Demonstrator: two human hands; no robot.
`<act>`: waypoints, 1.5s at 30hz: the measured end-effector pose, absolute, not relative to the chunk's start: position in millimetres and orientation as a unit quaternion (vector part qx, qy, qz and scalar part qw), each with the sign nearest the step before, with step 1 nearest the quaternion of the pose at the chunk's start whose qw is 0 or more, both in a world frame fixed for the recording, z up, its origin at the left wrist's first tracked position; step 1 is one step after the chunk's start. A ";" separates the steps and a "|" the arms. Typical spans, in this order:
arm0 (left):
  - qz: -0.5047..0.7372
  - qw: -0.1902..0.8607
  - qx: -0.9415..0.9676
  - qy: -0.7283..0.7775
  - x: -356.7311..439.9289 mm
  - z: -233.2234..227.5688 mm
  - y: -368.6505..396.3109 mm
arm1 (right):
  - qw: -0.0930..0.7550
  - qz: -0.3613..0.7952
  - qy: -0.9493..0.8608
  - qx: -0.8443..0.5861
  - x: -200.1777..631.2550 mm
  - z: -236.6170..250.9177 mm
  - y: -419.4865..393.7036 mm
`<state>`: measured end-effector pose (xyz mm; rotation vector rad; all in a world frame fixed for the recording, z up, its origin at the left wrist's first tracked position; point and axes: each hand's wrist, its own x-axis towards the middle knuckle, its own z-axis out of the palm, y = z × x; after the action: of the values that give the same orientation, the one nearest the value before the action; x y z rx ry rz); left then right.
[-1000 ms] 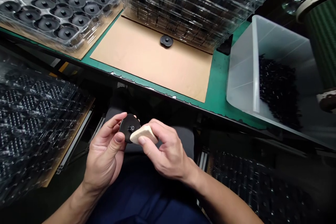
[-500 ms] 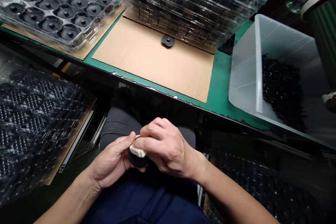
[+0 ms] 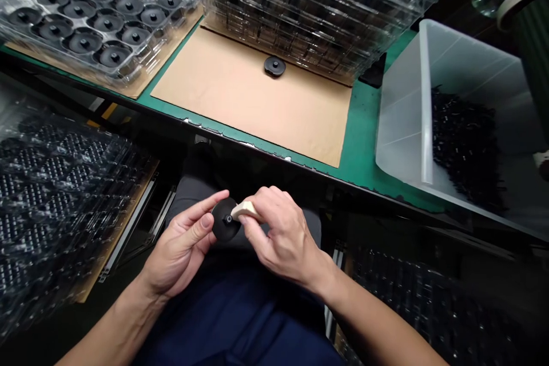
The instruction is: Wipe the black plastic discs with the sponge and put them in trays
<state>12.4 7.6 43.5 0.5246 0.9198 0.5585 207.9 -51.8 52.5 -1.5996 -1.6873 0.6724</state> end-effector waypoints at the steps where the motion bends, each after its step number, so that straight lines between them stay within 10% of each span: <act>1: 0.233 0.841 0.240 0.425 10.1 42.3 7.9 | 0.339 0.247 -0.676 -0.605 210.0 53.1 -51.4; 13: 0.082 0.910 0.104 0.393 1.0 32.6 -6.2 | 0.329 0.230 -0.824 -0.399 225.7 55.2 -43.8; 26: 0.386 0.756 0.334 0.409 16.1 49.2 3.6 | 0.431 0.336 -0.557 -0.625 191.9 55.7 -52.8; 45: 0.146 0.890 0.146 0.406 2.6 34.9 -5.9 | 0.311 0.214 -0.792 -0.479 219.6 55.8 -47.5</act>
<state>2.6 -5.9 34.9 0.3031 0.8428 0.3040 219.6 -47.5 55.8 -1.2657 -2.0912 0.5648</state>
